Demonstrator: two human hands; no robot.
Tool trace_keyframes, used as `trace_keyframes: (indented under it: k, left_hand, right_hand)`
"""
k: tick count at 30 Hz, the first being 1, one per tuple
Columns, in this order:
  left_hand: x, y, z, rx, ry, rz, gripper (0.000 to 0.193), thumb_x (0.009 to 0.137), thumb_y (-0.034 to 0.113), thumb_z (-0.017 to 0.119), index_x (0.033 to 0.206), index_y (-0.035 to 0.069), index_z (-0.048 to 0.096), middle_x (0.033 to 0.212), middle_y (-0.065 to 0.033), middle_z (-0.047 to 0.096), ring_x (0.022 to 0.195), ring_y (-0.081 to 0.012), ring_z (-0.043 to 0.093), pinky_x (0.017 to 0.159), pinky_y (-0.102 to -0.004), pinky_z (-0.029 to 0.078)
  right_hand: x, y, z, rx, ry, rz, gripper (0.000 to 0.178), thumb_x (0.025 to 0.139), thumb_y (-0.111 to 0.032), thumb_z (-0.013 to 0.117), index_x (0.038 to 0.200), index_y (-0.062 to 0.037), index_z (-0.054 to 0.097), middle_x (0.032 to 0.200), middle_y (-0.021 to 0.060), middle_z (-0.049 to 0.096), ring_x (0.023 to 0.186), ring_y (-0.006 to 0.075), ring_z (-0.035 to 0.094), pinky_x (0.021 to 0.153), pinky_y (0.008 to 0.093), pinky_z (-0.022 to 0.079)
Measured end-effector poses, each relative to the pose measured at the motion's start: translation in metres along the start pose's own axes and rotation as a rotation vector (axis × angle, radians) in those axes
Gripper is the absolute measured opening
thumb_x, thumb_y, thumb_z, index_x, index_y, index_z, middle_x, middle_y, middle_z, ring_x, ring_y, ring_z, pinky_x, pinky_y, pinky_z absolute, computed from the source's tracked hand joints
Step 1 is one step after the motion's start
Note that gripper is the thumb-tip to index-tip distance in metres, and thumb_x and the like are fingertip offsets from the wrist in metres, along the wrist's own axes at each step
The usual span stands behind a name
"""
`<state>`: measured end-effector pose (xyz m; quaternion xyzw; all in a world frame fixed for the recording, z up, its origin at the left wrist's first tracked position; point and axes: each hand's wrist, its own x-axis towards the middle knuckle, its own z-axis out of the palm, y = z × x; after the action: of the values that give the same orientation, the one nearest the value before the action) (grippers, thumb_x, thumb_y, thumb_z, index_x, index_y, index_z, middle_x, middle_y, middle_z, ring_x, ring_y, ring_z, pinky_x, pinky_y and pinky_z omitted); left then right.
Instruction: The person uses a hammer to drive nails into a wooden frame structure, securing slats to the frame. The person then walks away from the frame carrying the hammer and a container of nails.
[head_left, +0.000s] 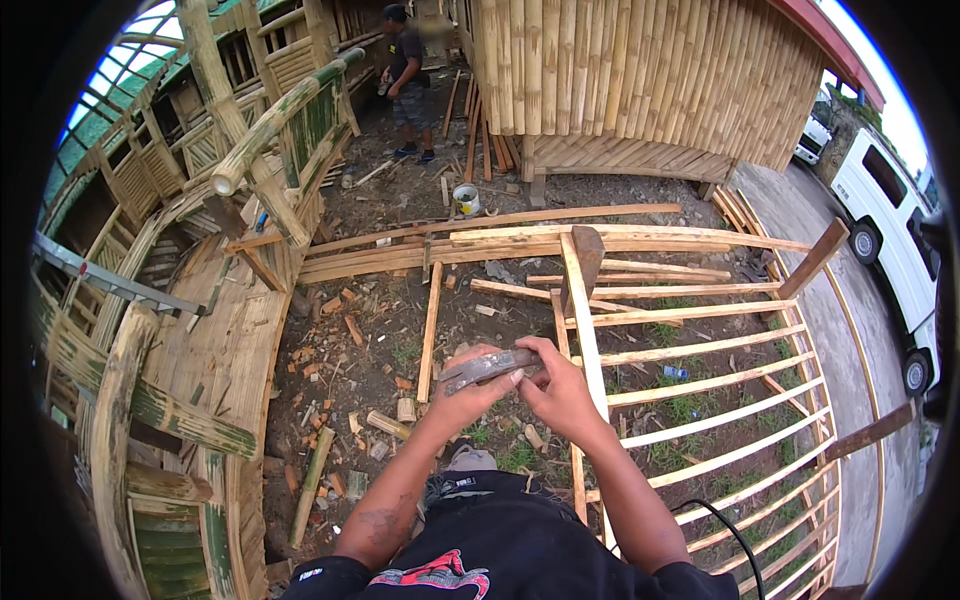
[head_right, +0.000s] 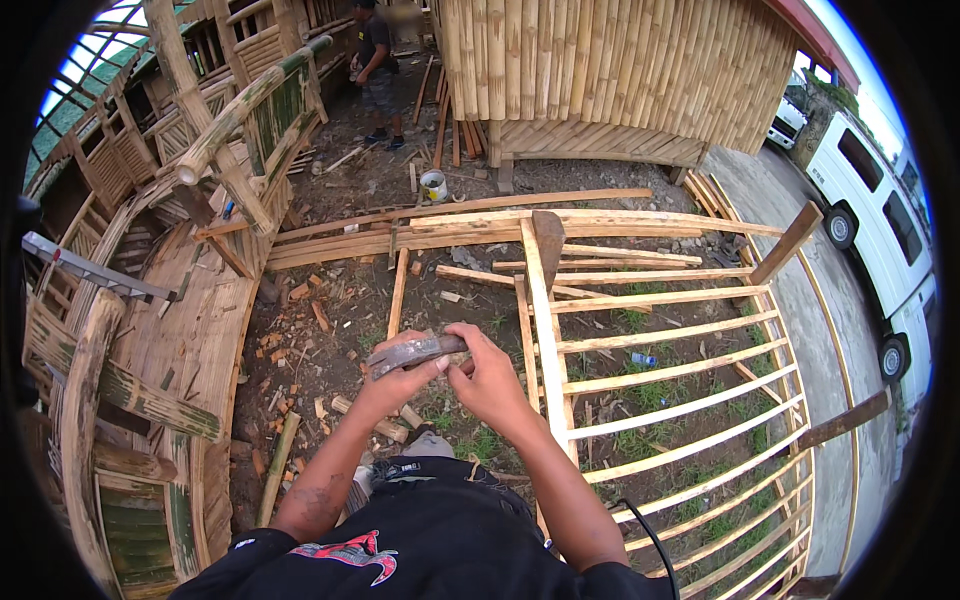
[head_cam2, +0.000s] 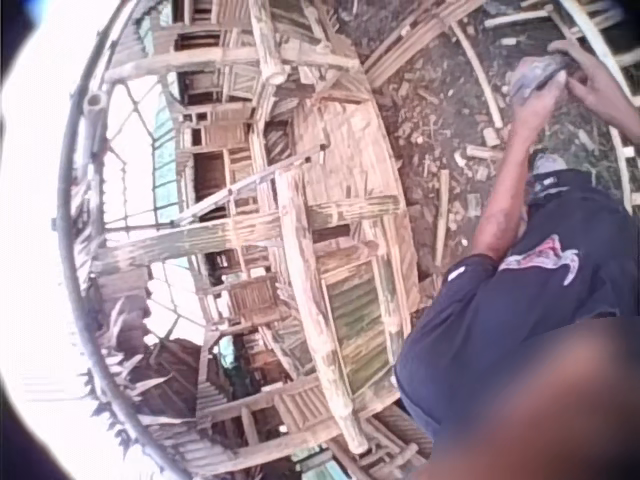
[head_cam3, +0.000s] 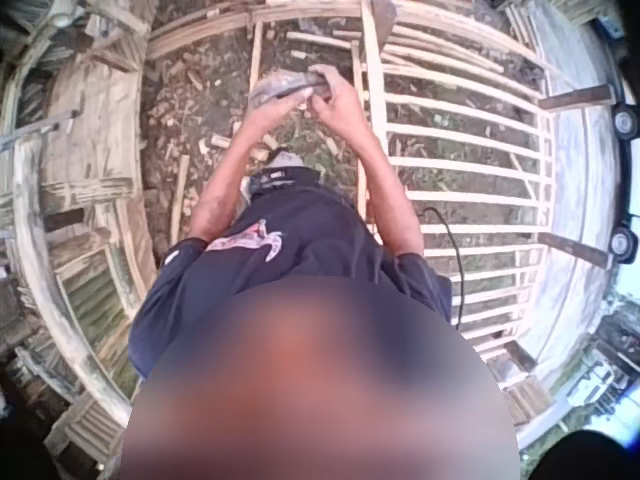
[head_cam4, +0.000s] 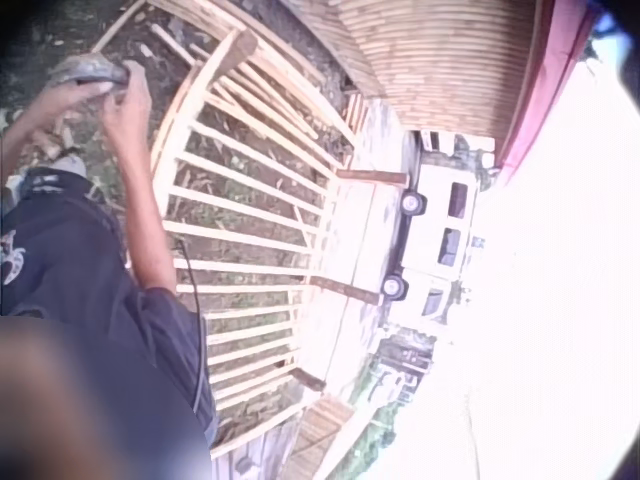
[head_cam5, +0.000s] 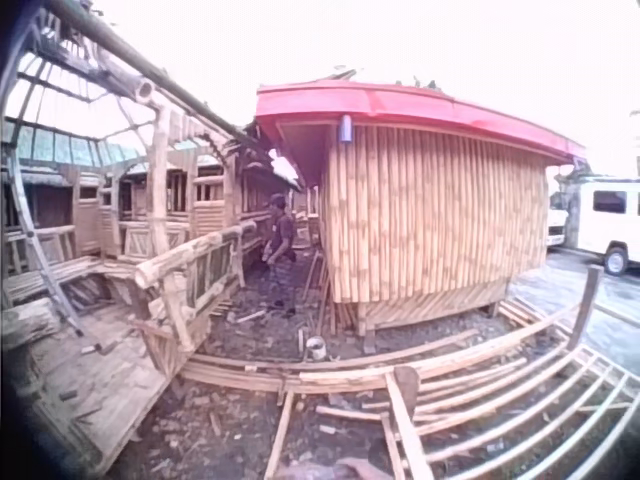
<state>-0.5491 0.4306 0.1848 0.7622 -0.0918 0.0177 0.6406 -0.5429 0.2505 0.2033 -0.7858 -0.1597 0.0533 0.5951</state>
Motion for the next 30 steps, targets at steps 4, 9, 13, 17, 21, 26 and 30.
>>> trace_keyframes:
  k: [4,9,13,17,21,26,30]
  left_hand:
    - [0.034,-0.017,0.0,0.05,-0.208,-0.015,0.037,0.079,0.028,0.084,0.101,0.004,0.067,0.087,-0.0022,0.063,0.079,-0.0109,0.059,0.073,-0.0272,0.05]
    - [0.086,-0.051,-0.001,0.182,-0.626,-0.065,0.044,0.077,0.035,0.083,0.109,0.01,0.065,0.088,-0.005,0.071,0.08,-0.0135,0.066,0.07,-0.0314,0.051]
    - [0.116,-0.085,-0.007,0.267,-0.783,-0.055,0.043,0.077,0.029,0.081,0.113,0.009,0.067,0.093,-0.0062,0.073,0.084,-0.0162,0.07,0.073,-0.0324,0.053]
    - [0.144,-0.11,-0.001,0.042,-0.965,-0.062,0.035,0.08,0.015,0.08,0.112,0.004,0.07,0.096,-0.0049,0.072,0.085,-0.0105,0.066,0.074,-0.027,0.054]
    - [0.156,-0.117,0.033,-0.052,-1.145,-0.151,0.035,0.082,0.01,0.077,0.115,0.003,0.067,0.092,-0.0042,0.073,0.077,-0.0072,0.065,0.066,-0.0223,0.053]
    - [0.131,-0.097,0.072,-0.177,-1.357,0.171,0.036,0.085,0.008,0.073,0.119,0.002,0.064,0.1,-0.0076,0.071,0.088,-0.012,0.066,0.08,-0.0269,0.053]
    - [0.09,-0.061,0.09,-0.31,-1.45,0.171,0.038,0.087,0.011,0.072,0.121,0.0,0.06,0.108,-0.0095,0.067,0.097,-0.0136,0.063,0.086,-0.0292,0.051]
  right_hand:
    - [0.018,0.016,-0.022,-0.384,-0.09,0.119,0.029,0.083,-0.01,0.064,0.111,-0.0029,0.061,0.091,0.0235,0.068,0.086,0.0399,0.066,0.077,0.0437,0.052]
    - [0.034,0.047,-0.051,-0.469,-0.269,0.307,0.037,0.083,-0.023,0.069,0.113,-0.001,0.063,0.089,0.021,0.069,0.087,0.0374,0.067,0.078,0.0434,0.052]
    - [0.019,0.051,-0.07,-0.307,0.197,0.594,0.046,0.09,-0.029,0.067,0.123,0.0014,0.059,0.094,0.0177,0.071,0.087,0.0291,0.07,0.08,0.0385,0.053]
    - [-0.019,0.026,-0.075,-0.088,0.688,0.68,0.039,0.095,-0.02,0.063,0.123,0.0055,0.056,0.093,0.0138,0.068,0.077,0.0183,0.067,0.073,0.034,0.053]
    - [-0.055,-0.004,-0.044,0.017,1.002,0.616,0.035,0.096,-0.016,0.061,0.123,0.0051,0.055,0.089,0.0083,0.065,0.072,0.0134,0.063,0.068,0.0292,0.052]
    - [-0.086,-0.017,0.041,0.206,1.168,0.721,0.034,0.094,-0.015,0.065,0.122,0.0026,0.057,0.097,0.0099,0.066,0.077,0.0128,0.064,0.069,0.0293,0.054]
    - [-0.092,-0.007,0.098,0.038,1.111,0.791,0.05,0.085,-0.019,0.074,0.125,0.0034,0.053,0.106,0.0141,0.067,0.089,0.0189,0.065,0.082,0.0347,0.054]
